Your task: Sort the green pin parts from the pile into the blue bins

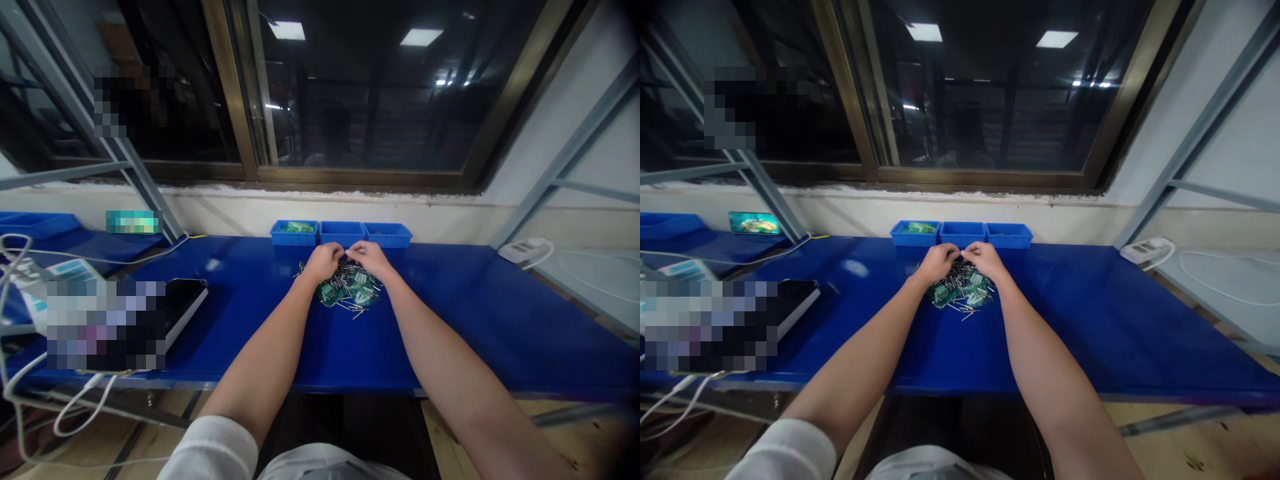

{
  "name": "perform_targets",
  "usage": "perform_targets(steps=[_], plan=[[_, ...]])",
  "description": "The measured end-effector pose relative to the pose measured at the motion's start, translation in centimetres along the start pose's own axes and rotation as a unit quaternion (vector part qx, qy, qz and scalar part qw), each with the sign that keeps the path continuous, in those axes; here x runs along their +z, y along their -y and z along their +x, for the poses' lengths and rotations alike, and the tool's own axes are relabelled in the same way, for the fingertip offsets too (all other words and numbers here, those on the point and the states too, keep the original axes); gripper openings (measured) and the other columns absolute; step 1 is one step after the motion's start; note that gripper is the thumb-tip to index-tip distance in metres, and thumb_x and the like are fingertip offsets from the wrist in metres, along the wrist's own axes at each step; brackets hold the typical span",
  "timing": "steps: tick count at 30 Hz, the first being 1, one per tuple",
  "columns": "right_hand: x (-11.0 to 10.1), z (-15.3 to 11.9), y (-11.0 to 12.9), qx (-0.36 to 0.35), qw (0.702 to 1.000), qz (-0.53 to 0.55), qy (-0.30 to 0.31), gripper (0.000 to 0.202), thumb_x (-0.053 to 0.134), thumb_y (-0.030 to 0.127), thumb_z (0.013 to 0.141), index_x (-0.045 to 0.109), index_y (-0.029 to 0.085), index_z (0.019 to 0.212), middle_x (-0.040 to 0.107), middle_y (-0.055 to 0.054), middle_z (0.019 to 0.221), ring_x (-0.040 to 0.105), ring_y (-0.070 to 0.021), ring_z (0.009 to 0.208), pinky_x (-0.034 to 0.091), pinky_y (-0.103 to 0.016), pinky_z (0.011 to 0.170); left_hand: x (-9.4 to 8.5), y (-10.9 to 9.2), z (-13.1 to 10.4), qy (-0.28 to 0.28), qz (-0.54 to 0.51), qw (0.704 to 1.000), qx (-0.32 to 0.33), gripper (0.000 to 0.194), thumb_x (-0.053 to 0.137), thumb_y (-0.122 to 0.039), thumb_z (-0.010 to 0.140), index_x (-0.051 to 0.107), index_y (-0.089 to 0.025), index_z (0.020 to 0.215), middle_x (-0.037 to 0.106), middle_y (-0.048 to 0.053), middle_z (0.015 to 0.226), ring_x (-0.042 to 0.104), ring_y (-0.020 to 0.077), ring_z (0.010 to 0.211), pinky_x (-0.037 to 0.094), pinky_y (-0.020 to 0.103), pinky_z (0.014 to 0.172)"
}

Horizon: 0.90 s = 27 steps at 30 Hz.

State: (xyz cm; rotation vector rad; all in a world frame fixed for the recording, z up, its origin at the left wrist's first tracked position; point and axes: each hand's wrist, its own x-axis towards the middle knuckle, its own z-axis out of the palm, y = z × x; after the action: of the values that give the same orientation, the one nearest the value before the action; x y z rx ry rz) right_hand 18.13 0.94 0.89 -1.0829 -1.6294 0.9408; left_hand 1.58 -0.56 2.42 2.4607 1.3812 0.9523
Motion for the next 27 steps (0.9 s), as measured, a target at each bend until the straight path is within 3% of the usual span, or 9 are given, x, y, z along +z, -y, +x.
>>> perform_targets(steps=[7, 14, 23, 27], plan=[[0.02, -0.05, 0.18, -0.008, 0.998, -0.059, -0.004, 0.035, 0.062, 0.051, 0.066, 0.063, 0.015, 0.068, 0.065, -0.005, 0.062, 0.050, -0.0115, 0.049, 0.039, -0.025, 0.048, 0.09, 0.13, -0.01, 0.006, 0.054, 0.998, -0.028, 0.033, 0.032, -0.029, 0.091, 0.061, -0.016, 0.085, 0.067, 0.008, 0.087, 0.060, 0.0169, 0.079, 0.041, 0.026, 0.072], [-0.15, 0.13, 0.17, -0.001, 0.998, 0.061, -0.035, 0.031, 0.069, 0.043, 0.058, 0.063, 0.016, 0.072, 0.065, -0.003, 0.063, 0.049, -0.0103, 0.050, 0.038, -0.023, 0.048, 0.22, 0.43, -0.01, 0.007, 0.103, 0.993, -0.056, 0.042, 0.024, -0.037, 0.093, 0.060, -0.017, 0.086, 0.067, 0.010, 0.084, 0.062, 0.0189, 0.078, 0.040, 0.027, 0.070], [-0.38, 0.22, -0.32, 0.007, 0.990, 0.138, -0.037, 0.026, 0.068, 0.040, 0.058, 0.065, 0.016, 0.066, 0.065, -0.003, 0.061, 0.049, -0.0103, 0.050, 0.036, -0.023, 0.048, 0.29, 0.37, -0.03, 0.009, 0.086, 0.994, -0.061, 0.048, 0.023, -0.044, 0.093, 0.061, -0.017, 0.083, 0.067, 0.010, 0.083, 0.062, 0.0200, 0.077, 0.039, 0.028, 0.069], [-0.61, 0.66, -0.70, 0.031, 0.989, 0.112, -0.096, 0.028, 0.066, 0.043, 0.060, 0.064, 0.015, 0.064, 0.063, -0.004, 0.058, 0.049, -0.0105, 0.048, 0.036, -0.023, 0.047, -0.10, 0.43, -0.03, -0.005, 0.075, 0.991, -0.114, 0.052, 0.023, -0.051, 0.090, 0.063, -0.018, 0.085, 0.068, 0.011, 0.087, 0.062, 0.0218, 0.082, 0.040, 0.028, 0.070]])
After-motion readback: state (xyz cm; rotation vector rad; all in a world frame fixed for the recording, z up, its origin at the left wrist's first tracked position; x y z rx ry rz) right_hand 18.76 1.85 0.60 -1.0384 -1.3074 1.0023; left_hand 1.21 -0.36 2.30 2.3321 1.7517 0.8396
